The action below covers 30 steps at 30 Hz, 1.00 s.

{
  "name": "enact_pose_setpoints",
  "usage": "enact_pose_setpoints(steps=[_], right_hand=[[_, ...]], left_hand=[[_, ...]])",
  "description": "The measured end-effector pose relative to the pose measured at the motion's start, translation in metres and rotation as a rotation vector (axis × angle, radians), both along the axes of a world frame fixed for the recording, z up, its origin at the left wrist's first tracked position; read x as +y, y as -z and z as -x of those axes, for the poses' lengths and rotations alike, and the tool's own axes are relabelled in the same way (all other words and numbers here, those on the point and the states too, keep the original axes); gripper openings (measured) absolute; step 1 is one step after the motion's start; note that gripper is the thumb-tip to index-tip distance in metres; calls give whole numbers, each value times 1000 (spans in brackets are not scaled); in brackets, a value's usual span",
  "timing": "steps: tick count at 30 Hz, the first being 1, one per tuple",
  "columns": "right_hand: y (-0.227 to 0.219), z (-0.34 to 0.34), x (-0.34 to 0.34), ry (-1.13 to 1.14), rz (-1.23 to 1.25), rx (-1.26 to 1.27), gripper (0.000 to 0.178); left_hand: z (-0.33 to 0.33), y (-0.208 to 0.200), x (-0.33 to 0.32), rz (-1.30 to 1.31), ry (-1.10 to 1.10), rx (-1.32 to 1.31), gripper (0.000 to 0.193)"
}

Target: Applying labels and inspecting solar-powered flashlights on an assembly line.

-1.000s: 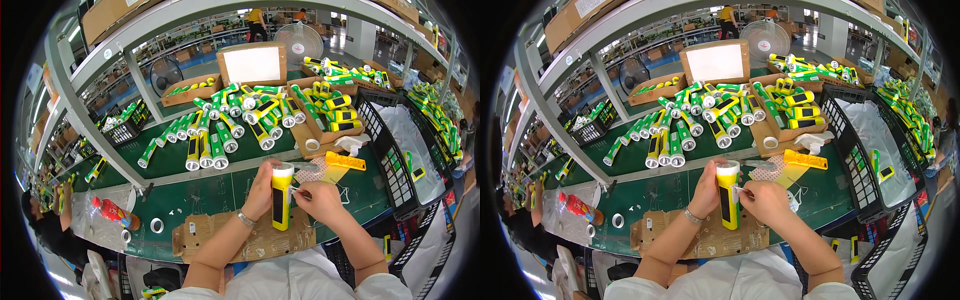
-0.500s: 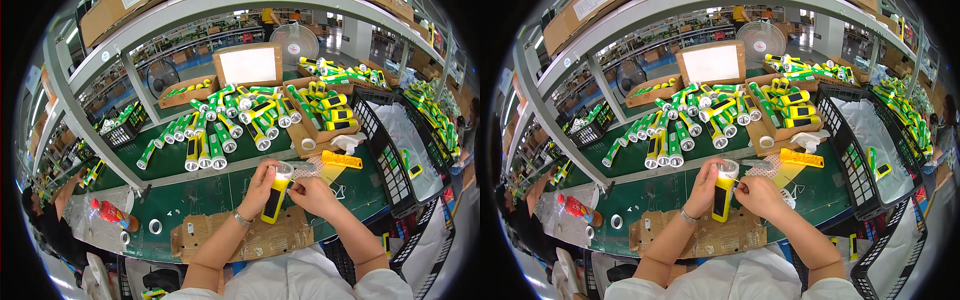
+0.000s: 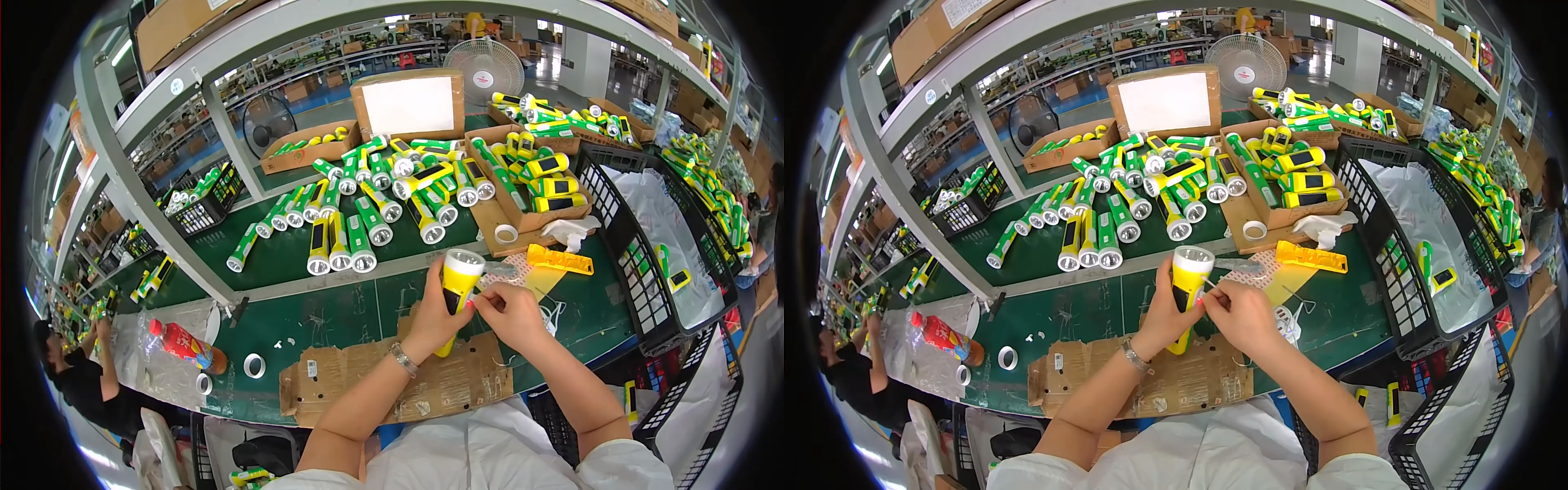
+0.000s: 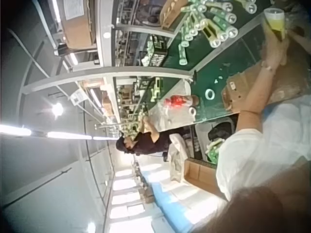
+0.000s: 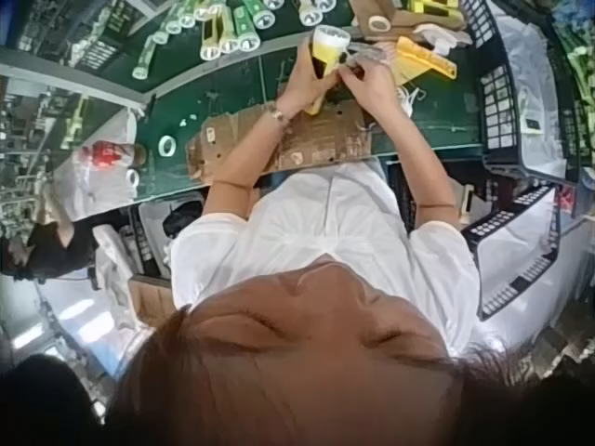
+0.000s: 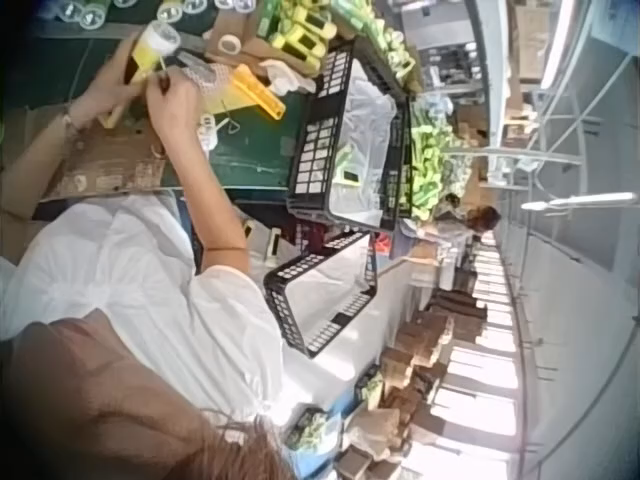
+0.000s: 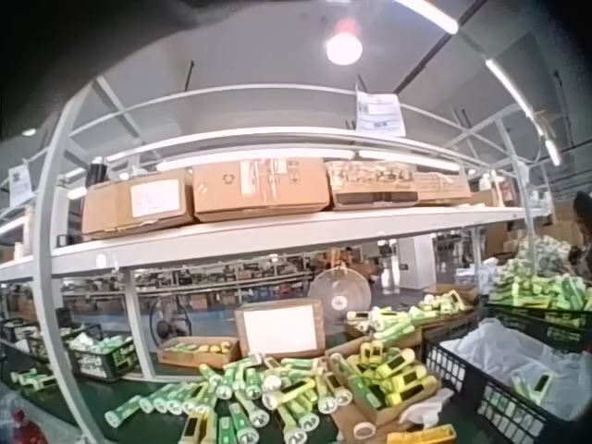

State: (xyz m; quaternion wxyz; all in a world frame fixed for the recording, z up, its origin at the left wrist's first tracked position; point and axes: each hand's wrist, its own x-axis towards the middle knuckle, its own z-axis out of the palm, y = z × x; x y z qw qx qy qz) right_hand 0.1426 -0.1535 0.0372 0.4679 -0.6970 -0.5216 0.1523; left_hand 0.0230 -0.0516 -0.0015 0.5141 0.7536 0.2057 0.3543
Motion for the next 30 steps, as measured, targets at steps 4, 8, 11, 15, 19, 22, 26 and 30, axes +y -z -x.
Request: enact_pose_setpoints(steps=[4, 8, 11, 15, 19, 22, 26, 30], right_hand=[[7, 2, -20, 16, -63, -38, 13], [27, -9, -33, -11, 102, -73, 11], [67, -13, -26, -131, -24, -189, 11], [41, 4, -19, -149, 18, -137, 16], [3, 5, -3, -60, -136, -488, 17], [-23, 15, 11, -114, -372, -805, 17], [-29, 13, 26, -329, -409, -1128, 12], [-12, 19, 20, -449, -181, -838, 13]], left_hand=[[1, 22, 30, 111, -154, -21, 70], [19, 2, 40, 322, -123, -89, 55], [19, -5, 34, 603, 113, -190, 44], [25, 21, 39, 1230, 490, -435, 48], [26, 26, 29, 1681, 599, -533, 49], [23, 31, 26, 1723, 628, -482, 43], [23, 7, 24, 1283, 625, -169, 25], [11, 3, 20, 1273, 191, -112, 29]])
